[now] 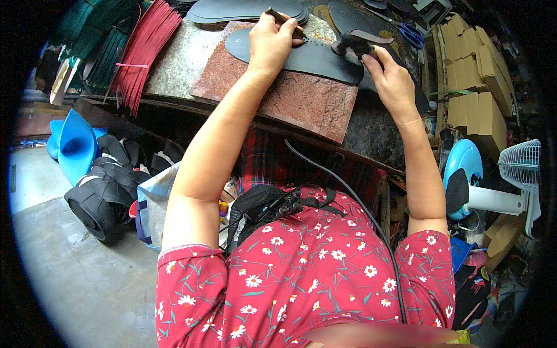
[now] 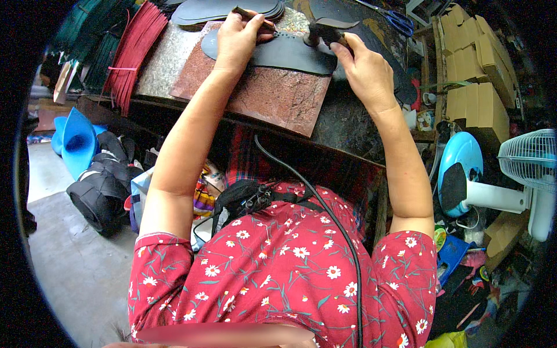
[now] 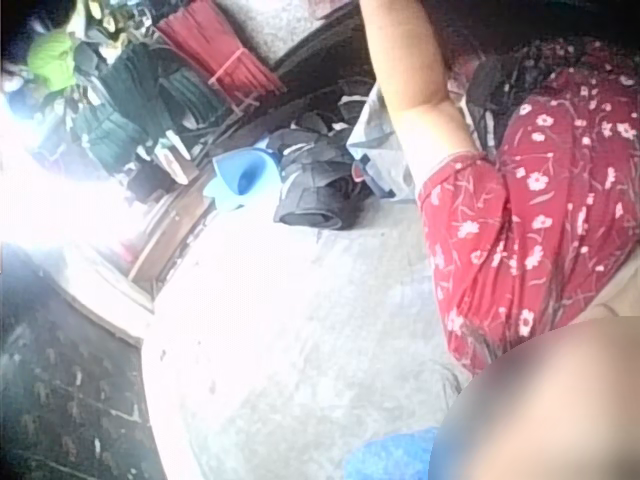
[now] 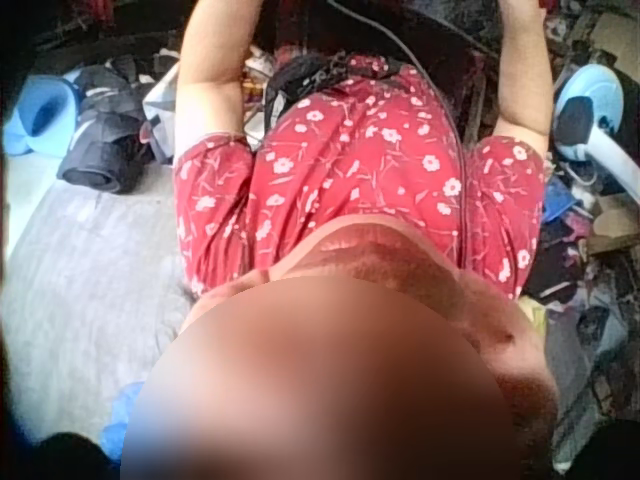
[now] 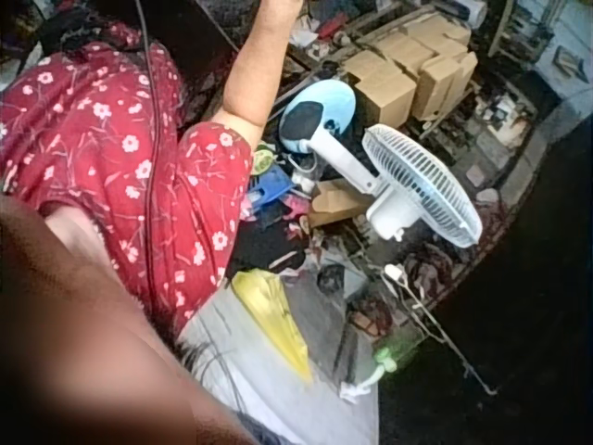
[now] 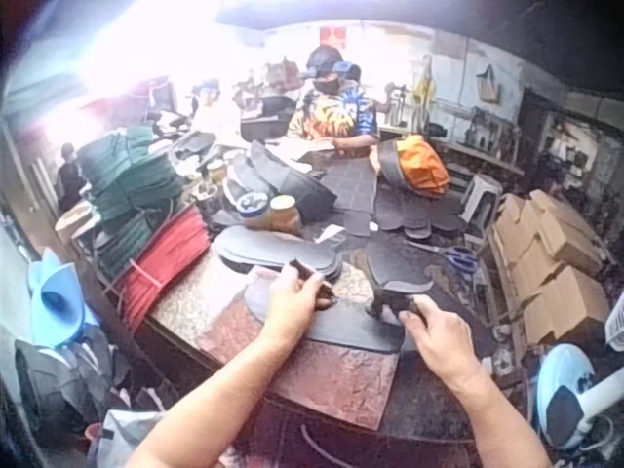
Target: The person repeatedly strikes a dark shoe insole with a hammer while holding it on a wooden block. The person flips the insole and continues hammering along its edges and surface.
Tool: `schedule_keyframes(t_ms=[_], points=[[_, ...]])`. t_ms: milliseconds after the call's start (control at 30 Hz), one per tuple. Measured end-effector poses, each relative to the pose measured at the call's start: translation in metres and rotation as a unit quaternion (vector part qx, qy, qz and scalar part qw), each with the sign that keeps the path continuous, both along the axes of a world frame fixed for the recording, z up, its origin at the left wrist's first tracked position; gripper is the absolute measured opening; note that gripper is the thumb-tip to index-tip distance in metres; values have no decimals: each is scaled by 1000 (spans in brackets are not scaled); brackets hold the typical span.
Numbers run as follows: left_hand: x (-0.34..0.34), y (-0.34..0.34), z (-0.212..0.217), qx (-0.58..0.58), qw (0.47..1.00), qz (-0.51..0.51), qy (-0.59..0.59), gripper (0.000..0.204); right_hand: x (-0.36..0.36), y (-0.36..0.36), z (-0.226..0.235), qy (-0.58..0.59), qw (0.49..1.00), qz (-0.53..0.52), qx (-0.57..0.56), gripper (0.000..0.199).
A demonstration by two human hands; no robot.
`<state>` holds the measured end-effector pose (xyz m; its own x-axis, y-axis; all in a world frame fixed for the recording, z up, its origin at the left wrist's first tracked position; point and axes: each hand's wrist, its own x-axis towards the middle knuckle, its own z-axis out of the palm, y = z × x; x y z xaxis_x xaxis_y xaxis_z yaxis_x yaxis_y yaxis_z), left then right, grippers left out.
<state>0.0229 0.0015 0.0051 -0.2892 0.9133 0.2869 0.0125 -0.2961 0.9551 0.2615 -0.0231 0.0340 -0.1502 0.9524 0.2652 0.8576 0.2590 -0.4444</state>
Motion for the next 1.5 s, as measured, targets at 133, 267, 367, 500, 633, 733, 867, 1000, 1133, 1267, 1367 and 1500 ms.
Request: schedule_keyframes(t_ms=[133, 267, 367, 500, 633, 733, 867, 1000, 1133, 1267, 1367, 1500], points=[[-2, 1, -3, -2, 996, -36, 86, 18, 0, -2, 12, 71, 997, 37, -14, 37], [3, -3, 0, 108, 948, 60, 293, 21, -5, -14, 55, 209, 969, 123, 41, 30], [8, -5, 4, 157, 906, 70, 387, 23, -11, -18, 66, 294, 921, 202, 157, 31], [17, -9, 3, 162, 864, 57, 473, 25, -18, -11, 46, 179, 977, 106, 55, 31], [6, -3, 3, 109, 939, 69, 319, 19, -9, -6, 26, 24, 997, 29, 64, 37], [-10, 2, 4, 69, 991, -12, -112, 10, -4, -6, 16, -46, 998, 32, 15, 38], [-27, 0, 0, 36, 999, 4, 28, 12, -5, -2, 7, -10, 999, 31, 8, 37], [-27, -3, -4, -7, 994, 43, 100, 15, -6, 5, 21, 10, 998, 41, -45, 36], [-25, -4, 0, -18, 987, 63, 148, 19, -9, 1, 63, 152, 983, 97, -17, 33], [-15, -9, 6, 126, 897, 118, 407, 25, -31, -7, 84, 363, 888, 250, 129, 33], [-8, -11, 6, 130, 828, 95, 537, 25, -47, -2, 63, 32, 988, 132, 76, 33], [-16, -3, 3, -17, 995, 60, 74, 15, -21, 10, 24, -58, 995, 51, 63, 37]])
